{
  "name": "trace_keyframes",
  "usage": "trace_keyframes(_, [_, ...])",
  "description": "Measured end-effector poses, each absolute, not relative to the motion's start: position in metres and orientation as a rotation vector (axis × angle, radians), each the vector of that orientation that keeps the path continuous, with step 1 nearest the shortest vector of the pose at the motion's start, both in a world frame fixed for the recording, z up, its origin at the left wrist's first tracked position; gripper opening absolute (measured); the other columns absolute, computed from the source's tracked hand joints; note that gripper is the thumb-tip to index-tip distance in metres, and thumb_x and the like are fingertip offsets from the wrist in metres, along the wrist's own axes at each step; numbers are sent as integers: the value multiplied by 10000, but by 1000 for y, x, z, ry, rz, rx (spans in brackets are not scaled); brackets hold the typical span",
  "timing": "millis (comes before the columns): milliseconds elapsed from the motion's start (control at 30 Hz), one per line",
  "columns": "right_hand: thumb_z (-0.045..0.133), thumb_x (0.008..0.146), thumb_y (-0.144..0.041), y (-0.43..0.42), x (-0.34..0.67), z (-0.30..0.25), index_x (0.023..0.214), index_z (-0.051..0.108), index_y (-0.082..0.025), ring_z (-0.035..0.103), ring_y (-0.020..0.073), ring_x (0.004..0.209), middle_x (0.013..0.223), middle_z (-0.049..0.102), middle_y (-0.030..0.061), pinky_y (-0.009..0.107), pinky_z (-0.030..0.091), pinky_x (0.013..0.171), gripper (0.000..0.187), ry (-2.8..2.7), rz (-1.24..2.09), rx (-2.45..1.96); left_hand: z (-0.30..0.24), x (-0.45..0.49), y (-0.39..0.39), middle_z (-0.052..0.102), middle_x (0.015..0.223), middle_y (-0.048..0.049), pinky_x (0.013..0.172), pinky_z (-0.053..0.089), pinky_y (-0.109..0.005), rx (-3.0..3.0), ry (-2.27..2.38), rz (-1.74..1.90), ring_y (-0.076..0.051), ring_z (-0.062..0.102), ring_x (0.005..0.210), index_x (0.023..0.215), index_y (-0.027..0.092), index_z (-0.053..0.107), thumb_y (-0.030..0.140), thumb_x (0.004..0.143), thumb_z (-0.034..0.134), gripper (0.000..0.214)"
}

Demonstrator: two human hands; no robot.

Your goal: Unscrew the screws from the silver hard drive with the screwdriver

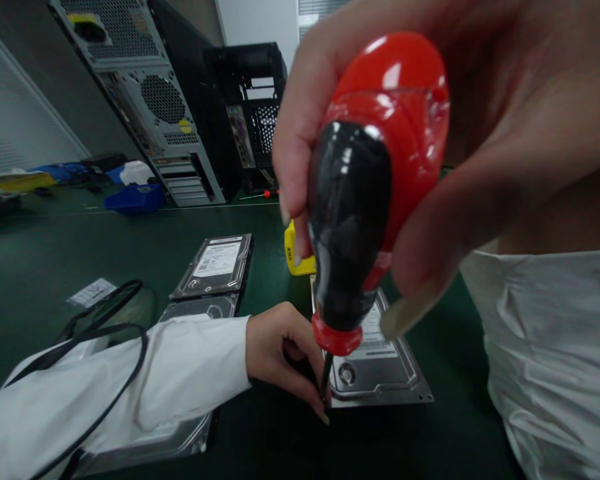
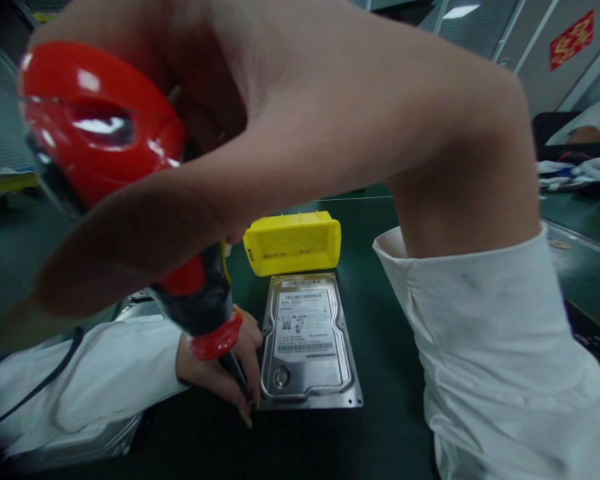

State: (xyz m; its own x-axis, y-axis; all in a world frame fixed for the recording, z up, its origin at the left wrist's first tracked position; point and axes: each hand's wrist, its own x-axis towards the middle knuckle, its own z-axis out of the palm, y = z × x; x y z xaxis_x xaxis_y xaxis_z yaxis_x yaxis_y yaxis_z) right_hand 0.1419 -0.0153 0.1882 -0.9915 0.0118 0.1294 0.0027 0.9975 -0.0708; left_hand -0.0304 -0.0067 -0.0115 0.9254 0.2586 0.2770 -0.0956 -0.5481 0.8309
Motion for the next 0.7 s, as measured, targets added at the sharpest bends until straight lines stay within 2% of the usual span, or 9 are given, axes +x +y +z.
trace_keyframes(167, [-66, 763, -470, -18, 146, 186, 461, 260, -51, 566, -5, 729, 899, 583, -96, 50, 376, 576, 611, -2932, -24, -38, -11, -32, -7, 699, 745, -107, 608, 480, -111, 2099, 147, 441, -103, 642, 664, 749, 49, 696, 116, 659, 703, 112])
trace_keyframes(267, [7, 802, -452, -17, 147, 182, 453, 239, -67, 553, -46, 682, 817, 582, -88, 16, 367, 571, 569, -2924, -191, -84, -11, -32, -7, 697, 738, -112, 601, 480, -116, 2078, 159, 423, -104, 636, 650, 753, 47, 698, 119, 666, 698, 113])
trace_keyframes(433, [101, 805, -443, -18, 147, 179, 476, 169, -59, 548, -21, 679, 802, 591, -108, 64, 363, 565, 511, -2894, -270, -138, -12, -34, -8, 676, 691, -125, 526, 443, -155, 2077, 204, 413, -105, 594, 583, 752, 29, 699, 131, 661, 705, 137])
trace_keyframes(567, [87, 795, -399, -20, 146, 181, 461, 144, -68, 546, -38, 699, 813, 584, -101, 59, 372, 602, 474, -2924, -197, -91, -15, -37, -8, 669, 680, -113, 513, 433, -179, 2057, 225, 427, -115, 586, 572, 768, 69, 707, 199, 696, 686, 150])
trace_keyframes(700, [69, 792, -357, -23, 158, 178, 458, 218, -43, 559, 0, 828, 947, 574, -98, 65, 386, 658, 482, -2945, -123, -26, -15, -38, -9, 672, 682, -111, 527, 444, -172, 1998, 236, 441, -116, 593, 585, 779, 80, 712, 205, 711, 671, 148])
